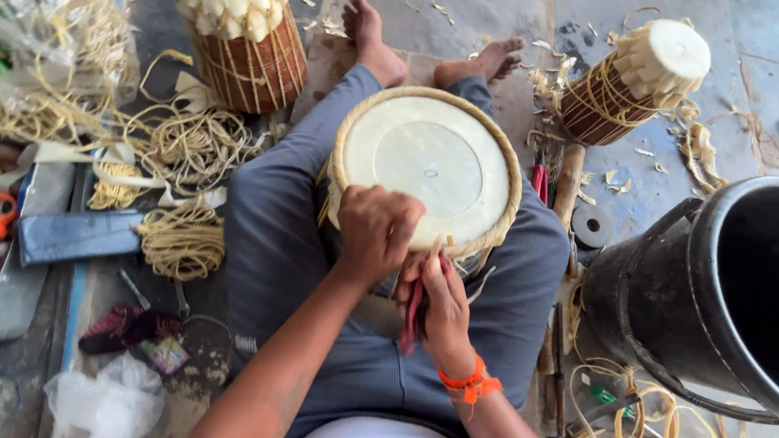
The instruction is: The person sits on the floor and works on a drum, using a tool to tighten the ropes around the drumhead. They also use a knife to trim excess rope and a mallet to tap the drumhead.
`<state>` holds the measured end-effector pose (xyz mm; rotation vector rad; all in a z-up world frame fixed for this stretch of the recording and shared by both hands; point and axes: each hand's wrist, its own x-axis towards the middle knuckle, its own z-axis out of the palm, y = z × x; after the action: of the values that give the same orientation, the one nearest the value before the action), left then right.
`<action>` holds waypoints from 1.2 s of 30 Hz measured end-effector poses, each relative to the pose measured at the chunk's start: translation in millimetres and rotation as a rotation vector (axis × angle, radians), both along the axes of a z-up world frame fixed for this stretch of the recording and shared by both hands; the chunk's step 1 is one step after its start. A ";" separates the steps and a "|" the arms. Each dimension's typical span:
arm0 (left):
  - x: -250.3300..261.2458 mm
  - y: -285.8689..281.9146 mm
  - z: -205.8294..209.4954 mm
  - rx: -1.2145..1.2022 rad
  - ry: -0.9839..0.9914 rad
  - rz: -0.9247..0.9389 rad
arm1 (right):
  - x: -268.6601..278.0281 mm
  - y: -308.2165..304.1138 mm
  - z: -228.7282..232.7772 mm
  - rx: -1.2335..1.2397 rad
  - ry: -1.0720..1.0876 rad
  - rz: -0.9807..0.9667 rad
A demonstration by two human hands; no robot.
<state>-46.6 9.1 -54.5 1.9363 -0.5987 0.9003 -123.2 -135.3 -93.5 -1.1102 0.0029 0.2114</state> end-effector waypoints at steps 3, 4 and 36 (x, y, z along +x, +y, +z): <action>2.5 -6.4 -14.2 -0.002 0.000 0.092 | 2.8 2.5 8.0 0.186 0.047 -0.010; 5.4 -6.1 -15.5 0.003 0.001 0.122 | 5.2 2.1 12.3 0.243 0.110 -0.008; -20.2 27.3 4.6 0.349 0.172 -0.296 | 4.0 -99.9 -6.6 -0.998 -0.711 -0.434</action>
<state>-66.8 36.5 -49.9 2.1299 -0.9588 0.4593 -119.2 -235.1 -100.1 -2.0880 -0.3114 -0.6570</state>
